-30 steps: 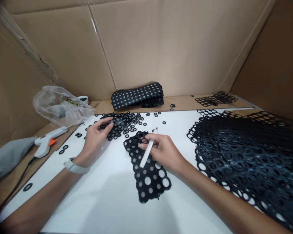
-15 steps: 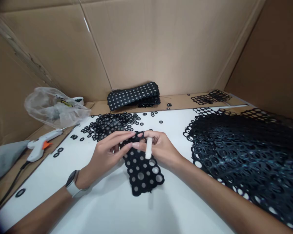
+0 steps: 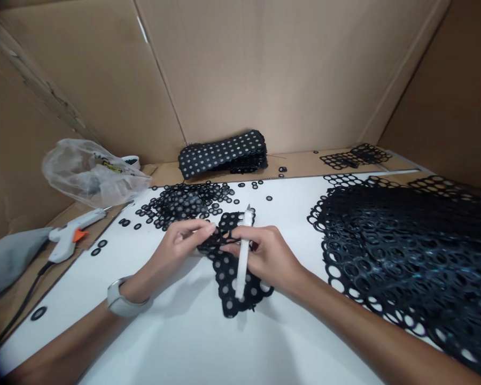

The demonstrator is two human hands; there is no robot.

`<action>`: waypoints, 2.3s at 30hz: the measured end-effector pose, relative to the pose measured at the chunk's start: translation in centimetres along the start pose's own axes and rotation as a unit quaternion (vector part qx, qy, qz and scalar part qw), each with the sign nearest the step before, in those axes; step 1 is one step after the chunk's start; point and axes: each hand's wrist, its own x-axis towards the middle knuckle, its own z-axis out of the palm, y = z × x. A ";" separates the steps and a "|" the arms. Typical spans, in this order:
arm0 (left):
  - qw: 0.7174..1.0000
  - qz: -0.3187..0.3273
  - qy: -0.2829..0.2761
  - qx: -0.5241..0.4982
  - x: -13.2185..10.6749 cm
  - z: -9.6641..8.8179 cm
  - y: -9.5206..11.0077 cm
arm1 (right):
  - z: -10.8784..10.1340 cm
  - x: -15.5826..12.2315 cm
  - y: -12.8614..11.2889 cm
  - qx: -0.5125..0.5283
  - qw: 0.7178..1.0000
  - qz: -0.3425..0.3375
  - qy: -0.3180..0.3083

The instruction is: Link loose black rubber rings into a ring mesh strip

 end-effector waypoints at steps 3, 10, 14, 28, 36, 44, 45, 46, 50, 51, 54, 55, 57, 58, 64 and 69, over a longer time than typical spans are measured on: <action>0.998 -0.006 0.062 -0.005 0.8 -1.2 -0.7 | -0.1 0.1 0.4 0.009 1.000 0.022 0.018; 0.965 0.022 0.229 0.125 2.8 -5.2 -3.2 | -0.1 0.7 0.5 0.107 0.985 0.134 0.019; 0.952 0.099 0.194 0.215 1.7 -3.8 -2.2 | -0.2 0.8 0.4 0.096 0.987 0.131 0.002; 0.944 0.235 0.024 0.229 0.1 -1.5 -1.4 | -1.1 1.2 -0.7 0.156 0.976 0.142 -0.051; 0.943 0.231 0.033 0.236 0.1 -1.6 -1.3 | -1.1 1.2 -0.5 0.181 0.968 0.159 -0.067; 0.958 0.204 0.001 0.199 0.0 -1.1 -1.0 | -1.2 1.0 0.0 0.115 0.987 0.093 -0.069; 0.958 0.203 0.002 0.202 0.0 -1.0 -1.1 | -1.4 1.1 -0.1 0.091 0.991 0.080 -0.062; 0.958 0.202 0.004 0.205 0.0 -0.9 -1.1 | -1.6 1.1 -0.2 0.066 0.994 0.067 -0.047; 0.958 0.199 0.019 0.206 0.1 -0.8 -1.1 | -2.4 1.1 -0.5 -0.018 0.997 0.043 0.059; 0.958 0.198 0.022 0.205 0.1 -0.8 -1.1 | -2.5 1.0 -0.5 -0.027 0.995 0.041 0.083; 0.959 0.190 0.028 0.209 0.0 -0.7 -1.1 | -2.3 0.5 -0.5 -0.035 0.992 0.030 0.120; 0.959 0.187 0.028 0.211 -0.1 -0.7 -1.1 | -2.1 0.3 -0.5 -0.036 0.991 0.021 0.130; 0.959 0.182 0.028 0.214 -0.1 -0.6 -1.2 | -1.8 -0.1 -0.7 -0.040 0.988 -0.015 0.146; 0.960 0.181 0.027 0.214 -0.1 -0.6 -1.2 | -1.6 -0.3 -0.8 -0.043 0.987 -0.038 0.150; 0.960 0.184 0.028 0.210 -0.1 -0.4 -1.4 | -1.5 -0.7 -1.3 -0.104 0.981 -0.116 0.116; 0.959 0.189 0.025 0.209 -0.1 -0.4 -1.4 | -1.4 -0.5 -0.7 -0.123 0.974 -0.150 0.113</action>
